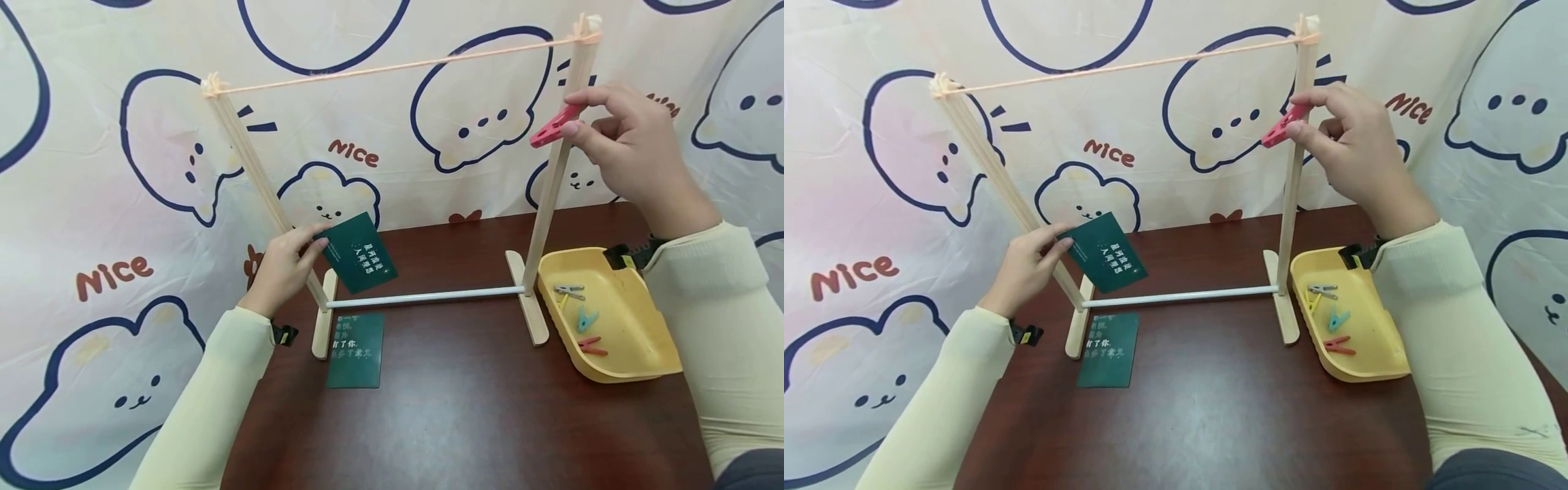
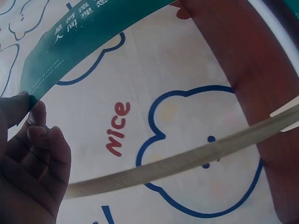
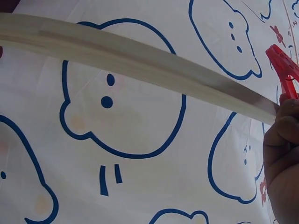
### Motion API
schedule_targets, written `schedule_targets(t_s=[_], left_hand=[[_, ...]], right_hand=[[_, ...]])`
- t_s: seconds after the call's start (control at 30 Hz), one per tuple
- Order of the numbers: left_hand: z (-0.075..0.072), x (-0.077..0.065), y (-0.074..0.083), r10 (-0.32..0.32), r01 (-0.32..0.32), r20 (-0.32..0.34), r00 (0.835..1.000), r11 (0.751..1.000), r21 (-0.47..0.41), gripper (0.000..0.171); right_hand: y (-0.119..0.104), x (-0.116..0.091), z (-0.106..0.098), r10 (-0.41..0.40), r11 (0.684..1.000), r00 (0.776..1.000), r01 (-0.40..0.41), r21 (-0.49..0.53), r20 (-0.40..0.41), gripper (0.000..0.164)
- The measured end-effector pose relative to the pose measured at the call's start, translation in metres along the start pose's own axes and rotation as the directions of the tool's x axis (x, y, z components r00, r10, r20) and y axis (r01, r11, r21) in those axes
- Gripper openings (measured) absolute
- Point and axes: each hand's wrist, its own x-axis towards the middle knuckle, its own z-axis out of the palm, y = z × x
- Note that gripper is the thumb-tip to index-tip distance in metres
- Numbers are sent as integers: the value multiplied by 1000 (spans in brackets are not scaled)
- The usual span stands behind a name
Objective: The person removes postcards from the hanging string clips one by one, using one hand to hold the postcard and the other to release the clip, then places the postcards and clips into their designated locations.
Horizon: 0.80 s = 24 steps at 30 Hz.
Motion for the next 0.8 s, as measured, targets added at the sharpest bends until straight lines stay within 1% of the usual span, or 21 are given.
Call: schedule_targets(t_s=[0.17,0.33,0.5,0.63,0.8], left_hand=[[2,-7,-6,-23,23,6,1000,1000,3,32],[5,-17,-11,-57,57,18,998,998,0,32],[9,-26,-16,-86,86,24,996,996,-21,33],[11,-30,-20,-102,103,23,994,994,-29,32],[12,-34,-23,-118,118,25,993,993,-21,31]], right_hand=[[7,-4,0,-7,1000,1000,7,-23,-7,37],[14,-10,1,23,1000,1000,-23,-21,-2,36],[23,-15,0,30,999,999,-30,-17,-13,35],[30,-18,-4,42,999,999,-43,-32,-21,35],[36,-21,-6,65,997,998,-65,-50,-6,35]])
